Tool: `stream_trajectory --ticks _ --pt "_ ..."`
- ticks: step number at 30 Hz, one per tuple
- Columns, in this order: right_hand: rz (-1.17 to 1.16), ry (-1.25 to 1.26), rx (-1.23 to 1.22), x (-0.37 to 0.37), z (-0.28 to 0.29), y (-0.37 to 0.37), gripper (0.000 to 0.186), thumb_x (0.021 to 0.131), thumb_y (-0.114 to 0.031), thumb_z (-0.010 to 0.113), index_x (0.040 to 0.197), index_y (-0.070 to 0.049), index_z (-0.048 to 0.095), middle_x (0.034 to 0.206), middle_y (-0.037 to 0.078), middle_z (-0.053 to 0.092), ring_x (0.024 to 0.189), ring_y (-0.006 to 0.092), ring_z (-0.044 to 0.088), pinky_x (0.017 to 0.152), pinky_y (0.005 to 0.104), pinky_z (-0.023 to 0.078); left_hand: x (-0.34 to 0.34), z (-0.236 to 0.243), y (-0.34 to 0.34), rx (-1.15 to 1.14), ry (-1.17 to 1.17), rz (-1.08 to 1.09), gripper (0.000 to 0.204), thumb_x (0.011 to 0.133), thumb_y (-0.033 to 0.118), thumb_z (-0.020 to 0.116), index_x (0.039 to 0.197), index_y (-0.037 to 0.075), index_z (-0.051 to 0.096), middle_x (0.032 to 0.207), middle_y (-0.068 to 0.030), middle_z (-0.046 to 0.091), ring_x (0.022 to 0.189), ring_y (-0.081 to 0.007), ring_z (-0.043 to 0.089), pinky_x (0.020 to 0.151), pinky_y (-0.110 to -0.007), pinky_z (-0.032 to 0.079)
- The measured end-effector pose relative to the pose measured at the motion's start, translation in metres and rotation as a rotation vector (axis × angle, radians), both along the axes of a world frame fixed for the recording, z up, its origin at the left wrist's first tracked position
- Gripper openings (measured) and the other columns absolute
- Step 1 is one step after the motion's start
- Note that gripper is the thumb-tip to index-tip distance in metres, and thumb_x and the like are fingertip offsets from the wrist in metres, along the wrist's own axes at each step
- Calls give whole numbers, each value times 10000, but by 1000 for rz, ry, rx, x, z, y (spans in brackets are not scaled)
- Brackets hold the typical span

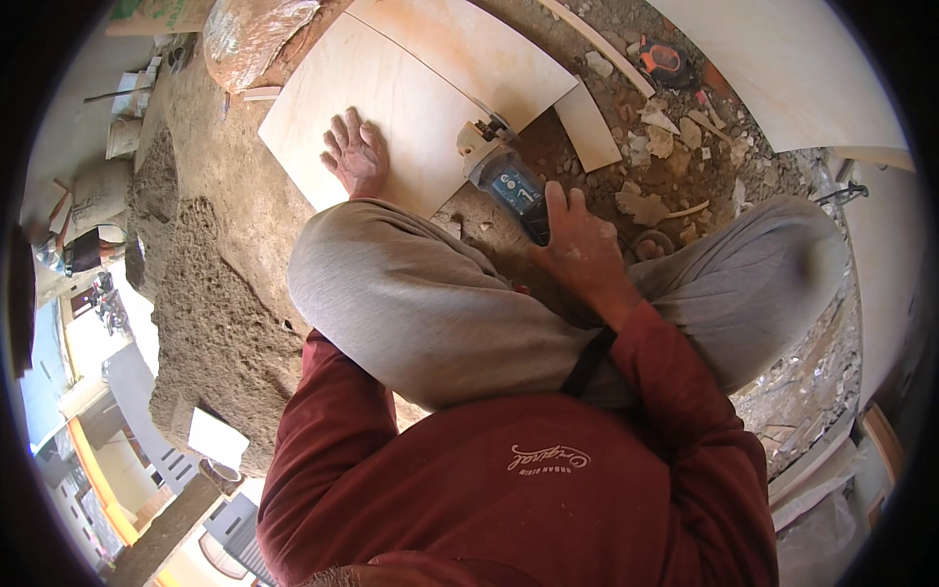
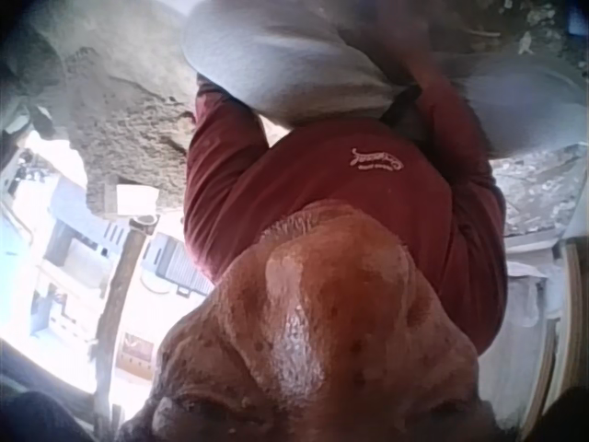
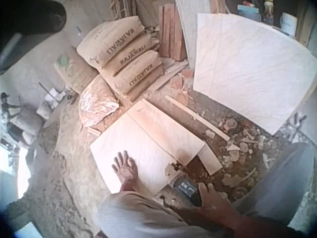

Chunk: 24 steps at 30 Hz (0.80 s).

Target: The person uses an angle grinder to cut a straight line across a large tile, then snaps the cut piece off by hand.

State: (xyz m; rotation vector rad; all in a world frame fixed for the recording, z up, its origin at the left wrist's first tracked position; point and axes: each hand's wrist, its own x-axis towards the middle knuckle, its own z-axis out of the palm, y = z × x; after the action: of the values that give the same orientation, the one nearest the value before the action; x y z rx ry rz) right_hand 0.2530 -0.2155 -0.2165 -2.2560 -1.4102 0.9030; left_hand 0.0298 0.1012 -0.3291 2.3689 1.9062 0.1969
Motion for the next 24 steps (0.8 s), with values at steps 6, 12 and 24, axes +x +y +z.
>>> stream_trajectory --ticks 6,12,24 --pt "0 -4 -31 1 1 -2 868 799 -297 852 1492 -19 411 1253 246 584 1058 472 681 843 549 561 1 -1 0 3 9 1 632 1107 488 214 1682 241 305 1766 -145 209 1631 -408 125 1301 -612 59" --pt "10 -7 -14 3 -2 -7 865 798 -306 853 1488 -30 410 1243 238 583 1058 473 678 853 551 555 1 2 1 -14 20 -1 633 1106 489 215 1687 251 296 1766 -134 215 1633 -396 131 1304 -605 58" --pt "3 -9 -75 -2 -3 15 895 790 -331 845 1500 -26 393 1292 240 570 1095 465 671 896 556 550 -1 -2 2 -1 40 22 633 1106 489 219 1693 258 282 1772 -126 199 1639 -379 129 1314 -587 54"
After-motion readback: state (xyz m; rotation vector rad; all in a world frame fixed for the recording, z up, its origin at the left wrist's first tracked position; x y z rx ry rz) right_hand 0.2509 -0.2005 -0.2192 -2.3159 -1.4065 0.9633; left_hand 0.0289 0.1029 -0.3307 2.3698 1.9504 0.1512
